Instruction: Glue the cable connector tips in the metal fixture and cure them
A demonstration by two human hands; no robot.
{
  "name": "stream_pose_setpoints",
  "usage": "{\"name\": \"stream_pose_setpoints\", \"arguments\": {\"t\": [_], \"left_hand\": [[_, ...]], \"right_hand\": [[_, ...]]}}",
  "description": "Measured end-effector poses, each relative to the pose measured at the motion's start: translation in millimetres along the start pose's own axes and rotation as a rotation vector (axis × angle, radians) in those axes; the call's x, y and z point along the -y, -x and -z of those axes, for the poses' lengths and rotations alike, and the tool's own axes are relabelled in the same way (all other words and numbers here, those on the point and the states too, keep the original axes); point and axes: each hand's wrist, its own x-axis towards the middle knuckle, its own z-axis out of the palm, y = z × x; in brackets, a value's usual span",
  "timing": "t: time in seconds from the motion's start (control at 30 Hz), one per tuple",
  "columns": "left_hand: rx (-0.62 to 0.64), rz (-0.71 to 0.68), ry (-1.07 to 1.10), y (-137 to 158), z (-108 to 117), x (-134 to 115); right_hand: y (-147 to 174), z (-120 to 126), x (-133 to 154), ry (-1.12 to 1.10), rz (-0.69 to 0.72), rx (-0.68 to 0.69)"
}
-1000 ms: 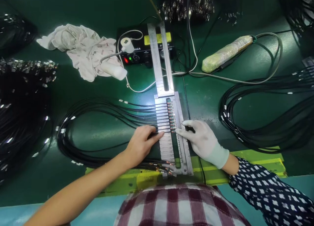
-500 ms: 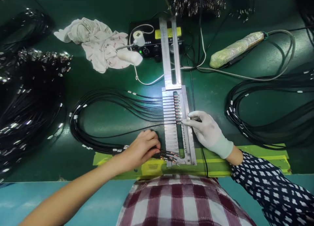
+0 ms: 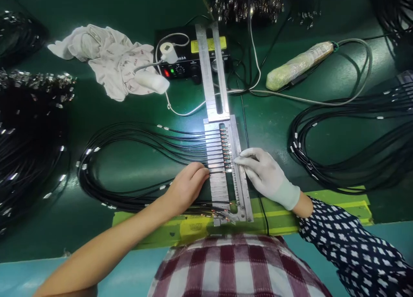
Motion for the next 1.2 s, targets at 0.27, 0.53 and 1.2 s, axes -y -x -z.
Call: {"name": "stream_pose_setpoints", "arguments": {"t": [0.27, 0.53, 1.2], "left_hand": [[-0.024, -0.034, 0.009, 0.9, 0.6, 3.3], [-0.033, -0.060, 0.072, 1.2, -0.4, 4.6], [-0.002, -0.161, -0.016, 0.2, -4.0, 7.3]], "right_hand": [[0.4, -1.2, -1.6, -0.016, -0.003, 0.002], [0.1, 0.1, -2.8, -0.044, 0.027, 0.007], [0.5, -0.3, -5.7, -0.058, 0.056, -0.012]]}}
